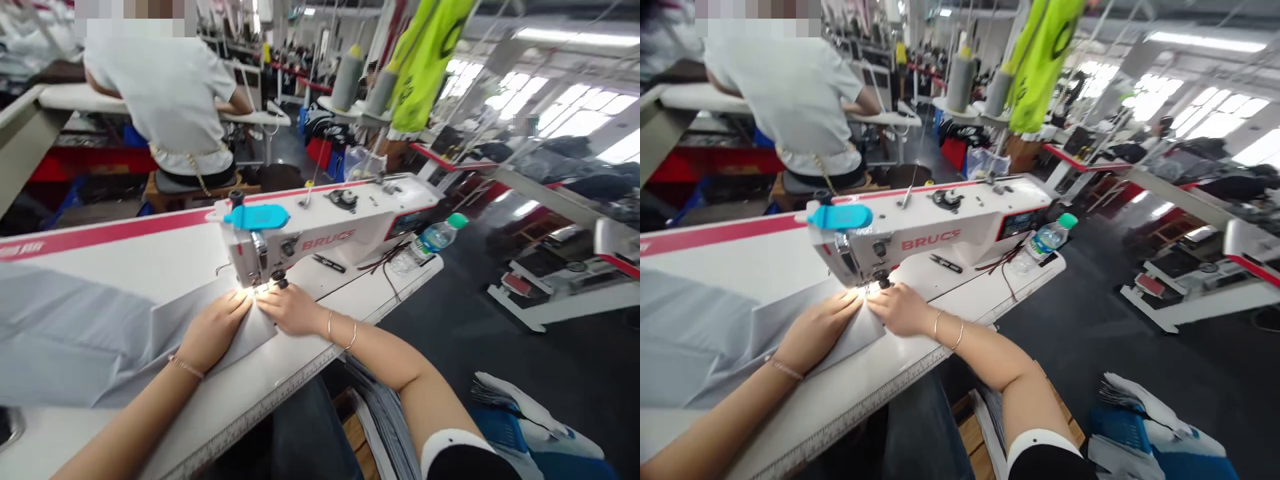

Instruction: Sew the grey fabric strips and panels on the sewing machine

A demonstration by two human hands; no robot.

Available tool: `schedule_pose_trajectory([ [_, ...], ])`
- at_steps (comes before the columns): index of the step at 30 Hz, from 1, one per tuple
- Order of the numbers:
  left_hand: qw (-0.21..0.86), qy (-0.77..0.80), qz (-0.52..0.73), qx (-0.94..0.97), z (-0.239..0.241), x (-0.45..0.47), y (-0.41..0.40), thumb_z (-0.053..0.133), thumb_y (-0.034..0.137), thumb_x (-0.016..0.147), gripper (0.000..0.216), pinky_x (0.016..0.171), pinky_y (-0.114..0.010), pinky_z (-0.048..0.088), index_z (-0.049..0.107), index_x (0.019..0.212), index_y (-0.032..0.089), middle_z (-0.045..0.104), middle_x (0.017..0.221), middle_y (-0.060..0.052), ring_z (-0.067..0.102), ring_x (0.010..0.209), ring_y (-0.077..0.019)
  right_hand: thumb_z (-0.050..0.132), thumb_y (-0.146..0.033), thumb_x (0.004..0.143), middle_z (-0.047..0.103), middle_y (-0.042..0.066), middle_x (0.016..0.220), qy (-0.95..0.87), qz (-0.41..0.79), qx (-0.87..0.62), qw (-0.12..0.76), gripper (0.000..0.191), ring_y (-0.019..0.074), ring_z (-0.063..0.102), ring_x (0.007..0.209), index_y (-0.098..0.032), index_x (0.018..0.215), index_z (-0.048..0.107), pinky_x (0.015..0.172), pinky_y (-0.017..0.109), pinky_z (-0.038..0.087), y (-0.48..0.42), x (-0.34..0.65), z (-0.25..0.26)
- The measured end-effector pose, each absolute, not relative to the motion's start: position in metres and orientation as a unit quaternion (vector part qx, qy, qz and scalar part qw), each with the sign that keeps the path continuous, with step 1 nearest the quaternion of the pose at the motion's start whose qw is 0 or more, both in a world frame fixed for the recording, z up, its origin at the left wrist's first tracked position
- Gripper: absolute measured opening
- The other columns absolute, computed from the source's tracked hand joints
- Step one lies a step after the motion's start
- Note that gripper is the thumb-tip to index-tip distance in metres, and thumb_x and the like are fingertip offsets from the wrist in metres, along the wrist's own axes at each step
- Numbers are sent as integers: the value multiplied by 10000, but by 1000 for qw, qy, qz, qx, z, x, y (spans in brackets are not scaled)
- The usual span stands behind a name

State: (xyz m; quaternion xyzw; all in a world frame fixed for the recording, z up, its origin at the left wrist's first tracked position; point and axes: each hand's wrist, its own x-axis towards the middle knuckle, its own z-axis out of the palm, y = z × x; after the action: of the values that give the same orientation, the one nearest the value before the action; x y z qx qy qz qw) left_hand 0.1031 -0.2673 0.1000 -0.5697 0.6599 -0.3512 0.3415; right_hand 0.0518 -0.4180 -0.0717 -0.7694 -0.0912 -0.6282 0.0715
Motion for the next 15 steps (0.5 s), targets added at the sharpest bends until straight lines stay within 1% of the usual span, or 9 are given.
schedule_pose_trajectory([
  [2, 357, 650, -364, -564, 101, 107, -266, 341, 177, 947, 437, 1005, -490, 536, 627, 1275, 143, 604, 1321, -134, 576, 1223, -326, 525, -236, 946, 545, 97, 1372, -74, -639, -764, 57, 336, 226, 508, 1140, -118, 1255, 579, 816, 404, 419, -417, 52, -73],
  [5, 381, 636, -377, -555, 101, 109, -265, 358, 173, 927, 461, 995, -481, 548, 621, 1300, 112, 584, 1349, -146, 570, 1237, -341, 517, -247, 948, 543, 66, 1381, -56, -653, -754, 40, 312, 205, 517, 1093, -150, 1235, 593, 789, 384, 420, -415, 53, -76],
  [8, 402, 620, -371, -563, 101, 103, -268, 354, 140, 917, 472, 1029, -461, 529, 619, 1305, 94, 584, 1350, -143, 566, 1248, -324, 525, -236, 947, 554, 45, 1370, -44, -655, -753, 37, 275, 195, 527, 1072, -169, 1200, 609, 796, 372, 419, -414, 52, -77],
  [11, 411, 607, -366, -573, 100, 92, -270, 345, 117, 921, 474, 1064, -432, 501, 614, 1312, 105, 582, 1357, -130, 552, 1269, -299, 546, -226, 951, 576, 26, 1342, -33, -650, -757, 53, 231, 187, 531, 1099, -177, 1164, 619, 790, 362, 423, -410, 46, -79],
  [15, 402, 613, -358, -579, 95, 80, -262, 345, 149, 945, 441, 1045, -440, 511, 641, 1271, 119, 594, 1339, -131, 572, 1244, -299, 561, -234, 943, 596, 33, 1309, -20, -678, -726, 113, 239, 194, 558, 1085, -175, 1164, 628, 812, 363, 451, -391, 32, -98],
])
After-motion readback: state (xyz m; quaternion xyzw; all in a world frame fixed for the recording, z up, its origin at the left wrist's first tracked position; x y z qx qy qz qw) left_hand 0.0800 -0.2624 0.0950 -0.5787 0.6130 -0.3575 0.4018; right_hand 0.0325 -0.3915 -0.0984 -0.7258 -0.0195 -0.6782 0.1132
